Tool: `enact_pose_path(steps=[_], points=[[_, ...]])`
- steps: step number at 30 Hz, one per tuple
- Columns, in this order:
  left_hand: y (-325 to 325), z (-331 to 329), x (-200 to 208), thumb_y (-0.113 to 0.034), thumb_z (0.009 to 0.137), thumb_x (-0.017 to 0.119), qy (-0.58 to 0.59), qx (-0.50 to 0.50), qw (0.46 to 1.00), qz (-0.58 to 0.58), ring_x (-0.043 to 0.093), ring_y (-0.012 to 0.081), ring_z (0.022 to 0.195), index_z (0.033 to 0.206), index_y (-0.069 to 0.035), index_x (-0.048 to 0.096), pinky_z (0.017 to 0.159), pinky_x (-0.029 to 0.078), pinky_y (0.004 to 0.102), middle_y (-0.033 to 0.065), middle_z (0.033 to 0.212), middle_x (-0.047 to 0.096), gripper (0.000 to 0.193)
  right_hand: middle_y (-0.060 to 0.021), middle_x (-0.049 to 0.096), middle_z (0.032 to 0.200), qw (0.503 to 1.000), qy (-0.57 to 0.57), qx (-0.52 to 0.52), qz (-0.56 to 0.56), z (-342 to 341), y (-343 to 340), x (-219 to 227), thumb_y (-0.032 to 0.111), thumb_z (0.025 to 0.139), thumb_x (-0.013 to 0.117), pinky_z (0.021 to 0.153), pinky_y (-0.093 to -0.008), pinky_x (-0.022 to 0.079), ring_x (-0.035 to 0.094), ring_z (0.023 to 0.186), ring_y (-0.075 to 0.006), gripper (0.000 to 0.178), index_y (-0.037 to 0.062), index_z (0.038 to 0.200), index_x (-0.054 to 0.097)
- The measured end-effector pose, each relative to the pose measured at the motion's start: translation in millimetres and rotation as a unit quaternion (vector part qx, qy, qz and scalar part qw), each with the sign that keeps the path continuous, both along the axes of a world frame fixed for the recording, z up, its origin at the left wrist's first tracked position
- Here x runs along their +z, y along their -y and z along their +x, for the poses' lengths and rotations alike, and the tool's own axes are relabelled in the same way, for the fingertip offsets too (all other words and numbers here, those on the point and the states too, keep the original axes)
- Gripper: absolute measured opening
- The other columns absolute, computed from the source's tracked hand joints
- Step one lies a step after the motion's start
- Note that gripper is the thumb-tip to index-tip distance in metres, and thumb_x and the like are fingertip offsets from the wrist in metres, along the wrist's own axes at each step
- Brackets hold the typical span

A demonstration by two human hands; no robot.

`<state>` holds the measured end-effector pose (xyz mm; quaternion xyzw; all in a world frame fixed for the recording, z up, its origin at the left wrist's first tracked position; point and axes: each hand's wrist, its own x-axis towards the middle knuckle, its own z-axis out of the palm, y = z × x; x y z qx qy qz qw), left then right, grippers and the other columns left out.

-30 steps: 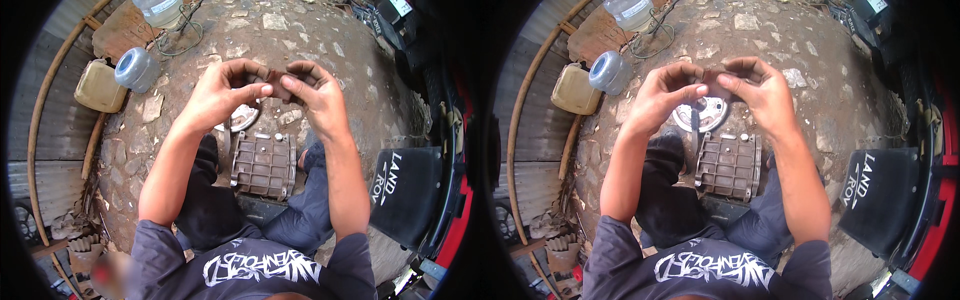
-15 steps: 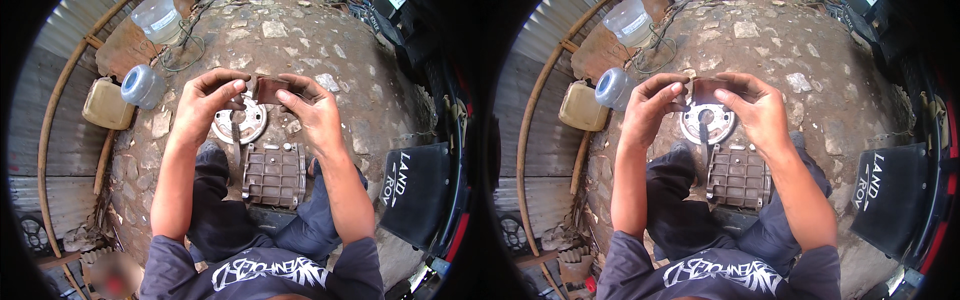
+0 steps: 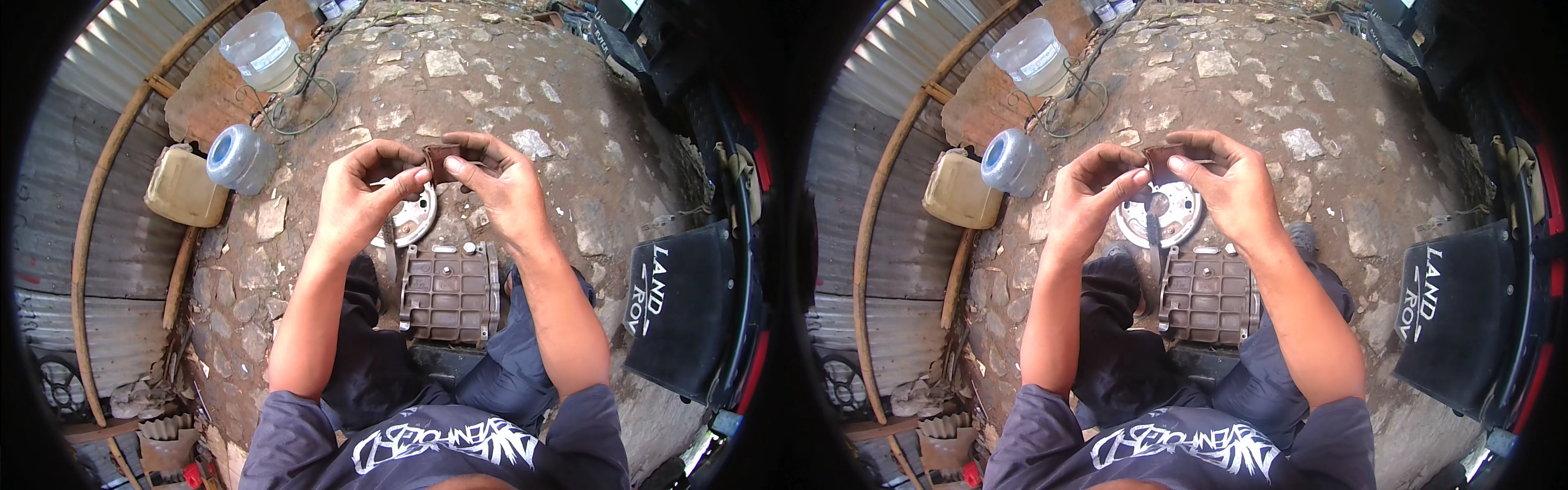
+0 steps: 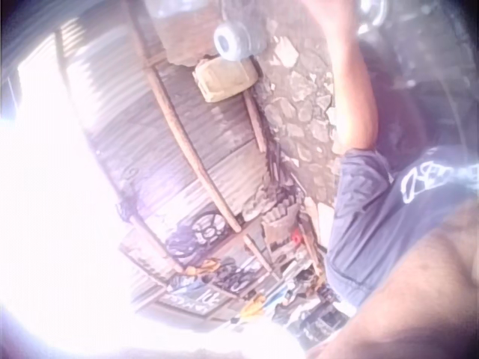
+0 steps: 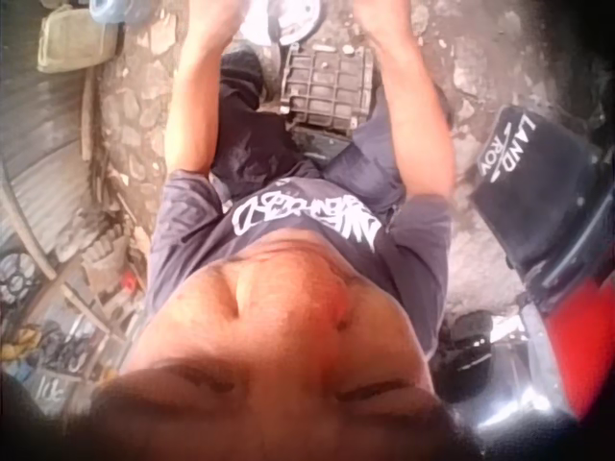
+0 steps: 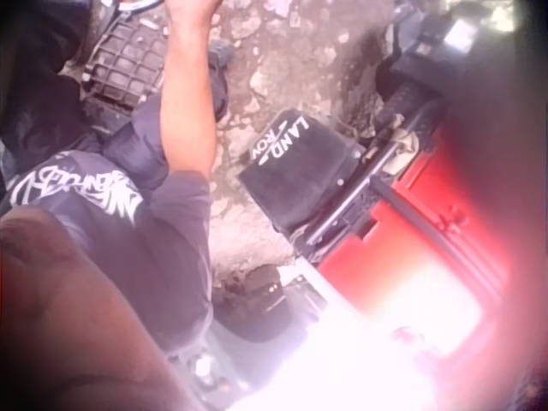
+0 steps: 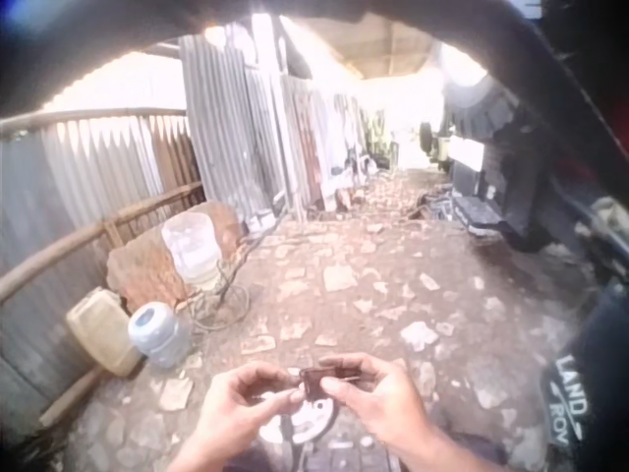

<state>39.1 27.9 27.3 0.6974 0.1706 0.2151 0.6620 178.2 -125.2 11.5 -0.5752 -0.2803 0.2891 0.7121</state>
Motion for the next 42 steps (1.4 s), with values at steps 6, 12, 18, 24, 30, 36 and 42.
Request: enact_pose_path(steps=[6, 12, 18, 24, 30, 36, 42], points=[[7.1, 5.6, -2.4, -0.009, 0.090, 0.083, -0.002, 0.006, 1.000, 0.004, 0.071, 0.0091, 0.083, 0.114, 0.001, 0.073, 0.074, 0.058, 0.0255, 0.0052, 0.094, 0.077, 0.028, -0.0109, 0.076, 0.110, 1.000, 0.024, -0.012, 0.006, 1.1, 9.1, -4.8, 0.005, 0.094, 0.075, 0.094, -0.0302, 0.056, 0.071, 0.102, -0.0156, 0.029, -0.0028, 0.122, 0.072], [11.7, 5.8, -4.2, -0.004, 0.089, 0.082, 0.036, -0.024, 0.999, 0.032, 0.071, 0.0091, 0.086, 0.119, 0.000, 0.074, 0.077, 0.059, 0.0257, 0.0048, 0.095, 0.077, 0.031, -0.0105, 0.075, 0.113, 1.000, 0.022, 0.004, 0.004, -2.1, 13.4, 0.0, 0.001, 0.094, 0.074, 0.095, -0.0306, 0.057, 0.071, 0.105, -0.0166, 0.032, -0.0025, 0.126, 0.070], [16.2, 8.5, -5.0, -0.006, 0.089, 0.083, 0.064, -0.031, 0.996, 0.044, 0.073, 0.0133, 0.095, 0.121, 0.001, 0.072, 0.081, 0.062, 0.0268, 0.0068, 0.108, 0.071, 0.035, -0.0119, 0.061, 0.136, 0.997, 0.050, 0.036, 0.043, -8.1, 11.1, -11.0, -0.008, 0.092, 0.071, 0.102, -0.0346, 0.059, 0.067, 0.118, -0.0213, 0.037, -0.0021, 0.129, 0.068], [16.7, 7.8, -10.3, -0.008, 0.091, 0.081, 0.072, -0.034, 0.997, -0.011, 0.073, 0.0159, 0.099, 0.115, 0.003, 0.070, 0.085, 0.063, 0.0292, 0.0095, 0.113, 0.071, 0.029, -0.0111, 0.067, 0.126, 0.999, 0.040, 0.008, 0.020, -13.7, 14.4, 1.6, -0.008, 0.092, 0.072, 0.100, -0.0331, 0.060, 0.069, 0.115, -0.0206, 0.030, -0.0026, 0.121, 0.072], [22.8, 8.9, -7.5, -0.001, 0.094, 0.074, 0.076, 0.027, 0.986, -0.146, 0.073, 0.0171, 0.099, 0.125, 0.003, 0.063, 0.087, 0.064, 0.0316, 0.0127, 0.109, 0.075, 0.033, -0.0072, 0.074, 0.109, 0.971, 0.219, -0.064, -0.067, -6.4, 8.4, -13.5, 0.000, 0.088, 0.078, 0.089, -0.0303, 0.060, 0.073, 0.103, -0.0169, 0.027, -0.0023, 0.115, 0.073], [20.0, 7.5, -9.4, 0.001, 0.095, 0.071, 0.047, 0.056, 0.989, -0.126, 0.073, 0.0173, 0.098, 0.129, 0.004, 0.062, 0.087, 0.063, 0.0314, 0.0138, 0.111, 0.075, 0.035, -0.0100, 0.076, 0.105, 0.998, 0.043, 0.000, -0.045, -8.9, 13.0, -6.7, 0.008, 0.089, 0.079, 0.082, -0.0277, 0.058, 0.073, 0.095, -0.0135, 0.033, -0.0046, 0.118, 0.070], [19.6, 4.7, -9.3, 0.002, 0.096, 0.069, 0.032, 0.044, 0.995, -0.079, 0.073, 0.0148, 0.096, 0.125, 0.003, 0.066, 0.086, 0.061, 0.0291, 0.0119, 0.107, 0.076, 0.029, -0.0086, 0.076, 0.104, 0.993, 0.057, 0.015, -0.102, -10.1, 13.5, 4.0, 0.016, 0.099, 0.073, 0.080, -0.0263, 0.057, 0.072, 0.091, -0.0123, 0.028, -0.0026, 0.119, 0.069]])
